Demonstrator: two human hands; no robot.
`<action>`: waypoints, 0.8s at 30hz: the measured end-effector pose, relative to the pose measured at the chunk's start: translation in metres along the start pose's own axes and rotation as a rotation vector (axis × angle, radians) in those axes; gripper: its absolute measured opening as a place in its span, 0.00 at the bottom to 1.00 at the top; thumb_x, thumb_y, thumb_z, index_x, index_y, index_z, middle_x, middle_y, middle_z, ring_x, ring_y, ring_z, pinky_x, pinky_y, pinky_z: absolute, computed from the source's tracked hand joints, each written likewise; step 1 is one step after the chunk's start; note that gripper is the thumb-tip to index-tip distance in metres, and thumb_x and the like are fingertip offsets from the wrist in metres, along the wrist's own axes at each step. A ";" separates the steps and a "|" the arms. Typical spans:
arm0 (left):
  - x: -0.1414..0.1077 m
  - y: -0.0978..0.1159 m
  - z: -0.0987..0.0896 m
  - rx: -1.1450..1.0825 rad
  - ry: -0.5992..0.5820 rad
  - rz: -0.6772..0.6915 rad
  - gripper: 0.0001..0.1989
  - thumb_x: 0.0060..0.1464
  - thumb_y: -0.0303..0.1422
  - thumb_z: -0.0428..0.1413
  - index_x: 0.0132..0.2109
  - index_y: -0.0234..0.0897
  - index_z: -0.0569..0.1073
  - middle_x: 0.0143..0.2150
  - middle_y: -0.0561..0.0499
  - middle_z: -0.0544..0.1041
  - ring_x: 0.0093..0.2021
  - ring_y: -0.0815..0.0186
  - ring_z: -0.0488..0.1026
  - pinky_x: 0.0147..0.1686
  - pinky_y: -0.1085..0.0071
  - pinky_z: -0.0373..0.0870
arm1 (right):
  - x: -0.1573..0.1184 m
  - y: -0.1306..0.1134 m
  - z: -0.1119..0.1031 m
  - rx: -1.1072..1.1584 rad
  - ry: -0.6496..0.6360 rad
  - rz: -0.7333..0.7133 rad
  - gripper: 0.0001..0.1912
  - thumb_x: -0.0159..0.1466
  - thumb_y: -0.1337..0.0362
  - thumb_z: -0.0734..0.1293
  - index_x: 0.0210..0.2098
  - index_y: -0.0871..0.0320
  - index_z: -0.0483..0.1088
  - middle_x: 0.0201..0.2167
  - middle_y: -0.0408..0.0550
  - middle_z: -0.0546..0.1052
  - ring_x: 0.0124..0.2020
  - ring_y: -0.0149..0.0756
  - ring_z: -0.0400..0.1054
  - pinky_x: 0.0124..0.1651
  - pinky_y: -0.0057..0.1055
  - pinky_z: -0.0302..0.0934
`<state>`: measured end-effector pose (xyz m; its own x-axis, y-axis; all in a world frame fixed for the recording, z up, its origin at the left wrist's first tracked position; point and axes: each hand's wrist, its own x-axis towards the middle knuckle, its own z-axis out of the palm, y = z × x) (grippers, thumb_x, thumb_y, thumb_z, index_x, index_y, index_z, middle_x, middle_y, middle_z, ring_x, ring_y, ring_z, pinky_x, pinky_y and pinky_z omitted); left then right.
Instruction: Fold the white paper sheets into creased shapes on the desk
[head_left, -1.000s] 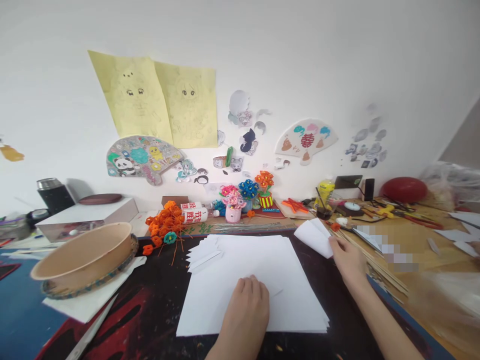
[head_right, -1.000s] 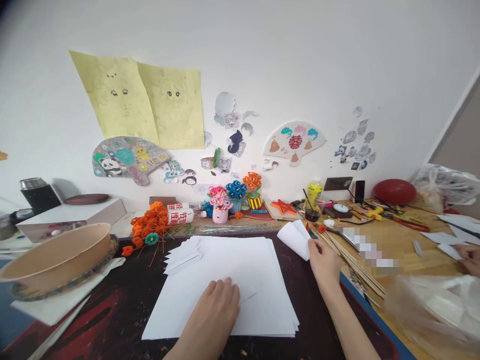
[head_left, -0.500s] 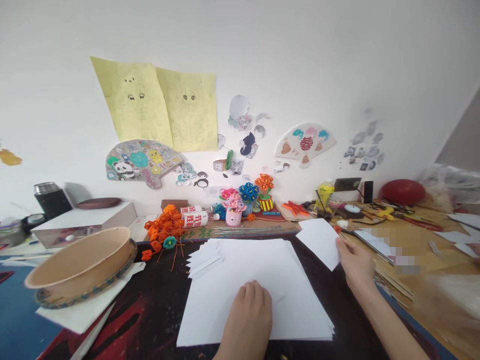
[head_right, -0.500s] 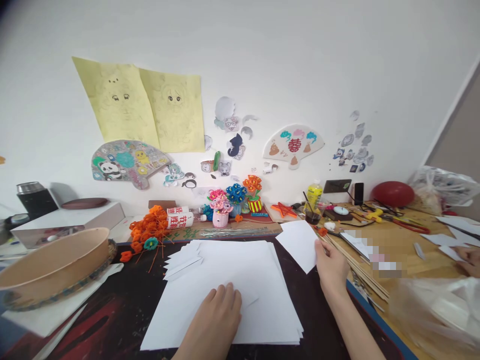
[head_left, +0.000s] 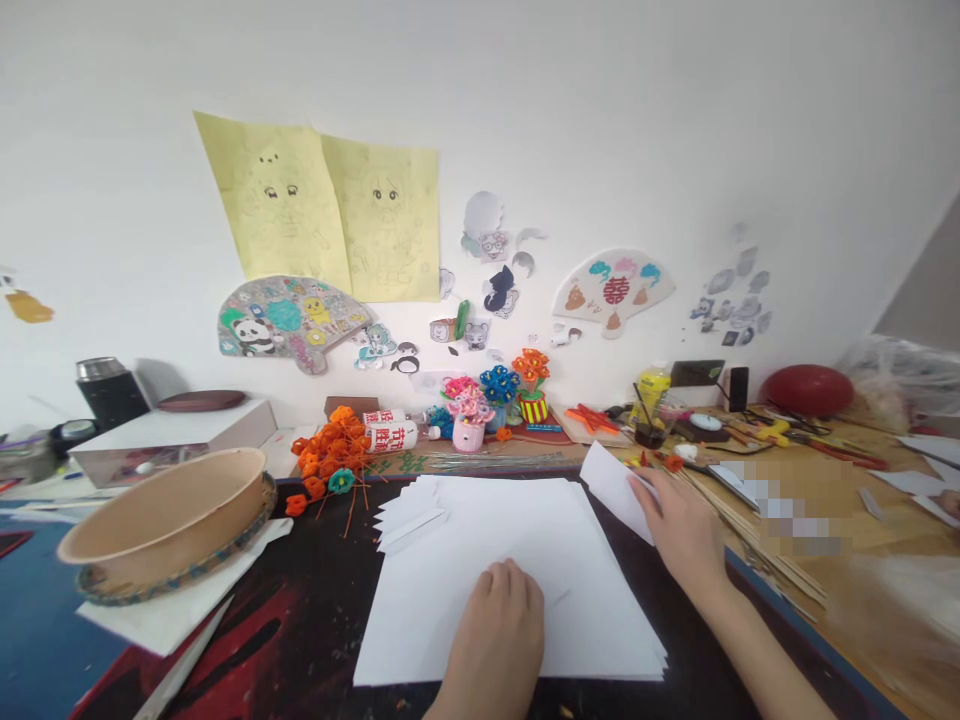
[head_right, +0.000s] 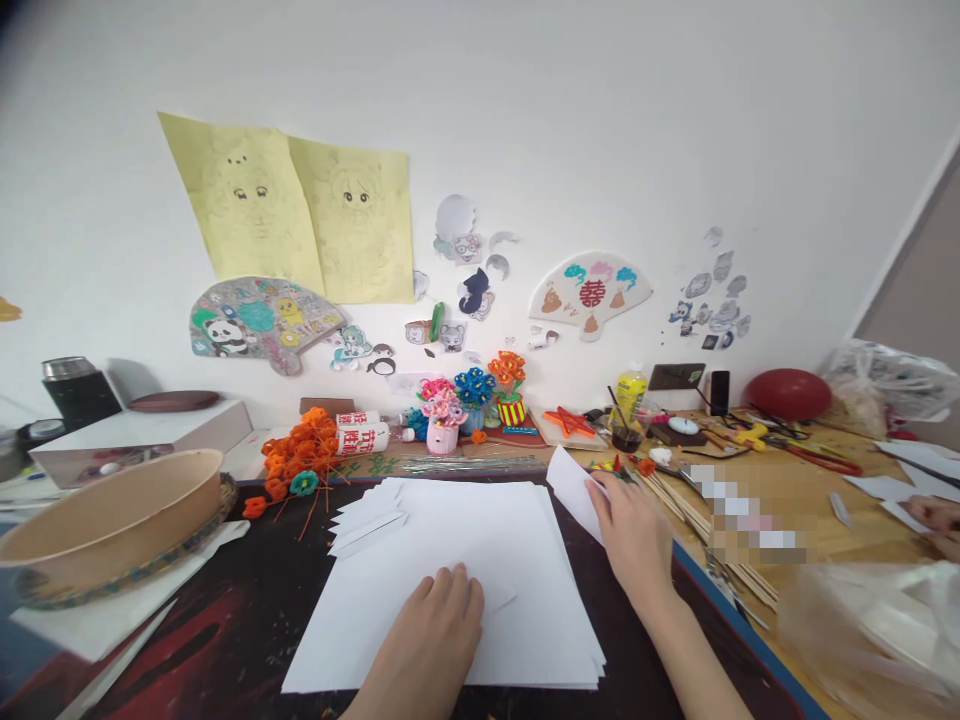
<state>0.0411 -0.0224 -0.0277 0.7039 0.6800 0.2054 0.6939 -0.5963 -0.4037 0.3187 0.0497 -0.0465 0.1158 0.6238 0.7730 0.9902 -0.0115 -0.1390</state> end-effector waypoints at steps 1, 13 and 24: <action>0.000 0.000 0.001 0.004 0.006 0.002 0.16 0.60 0.28 0.50 0.52 0.27 0.74 0.50 0.36 0.76 0.46 0.54 0.75 0.40 0.62 0.73 | 0.000 0.000 0.000 0.003 -0.036 0.008 0.22 0.69 0.51 0.54 0.41 0.58 0.73 0.34 0.54 0.79 0.33 0.45 0.72 0.35 0.34 0.59; -0.001 0.004 0.011 0.014 0.069 -0.009 0.16 0.59 0.30 0.51 0.52 0.28 0.74 0.49 0.36 0.77 0.44 0.53 0.74 0.36 0.62 0.71 | 0.001 -0.005 0.001 -0.059 -0.147 0.115 0.14 0.64 0.60 0.58 0.41 0.56 0.74 0.34 0.51 0.79 0.31 0.44 0.71 0.29 0.33 0.57; 0.000 0.006 0.018 -0.029 0.088 -0.037 0.16 0.59 0.29 0.51 0.51 0.27 0.75 0.48 0.34 0.77 0.44 0.53 0.74 0.35 0.62 0.70 | 0.063 0.001 0.036 0.073 -0.152 -0.044 0.20 0.65 0.65 0.55 0.46 0.57 0.75 0.47 0.53 0.75 0.46 0.46 0.67 0.48 0.41 0.62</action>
<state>0.0429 -0.0185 -0.0464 0.6877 0.6620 0.2980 0.7226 -0.5845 -0.3691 0.3241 0.1170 -0.0203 0.0541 0.7335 0.6776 0.9852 0.0713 -0.1559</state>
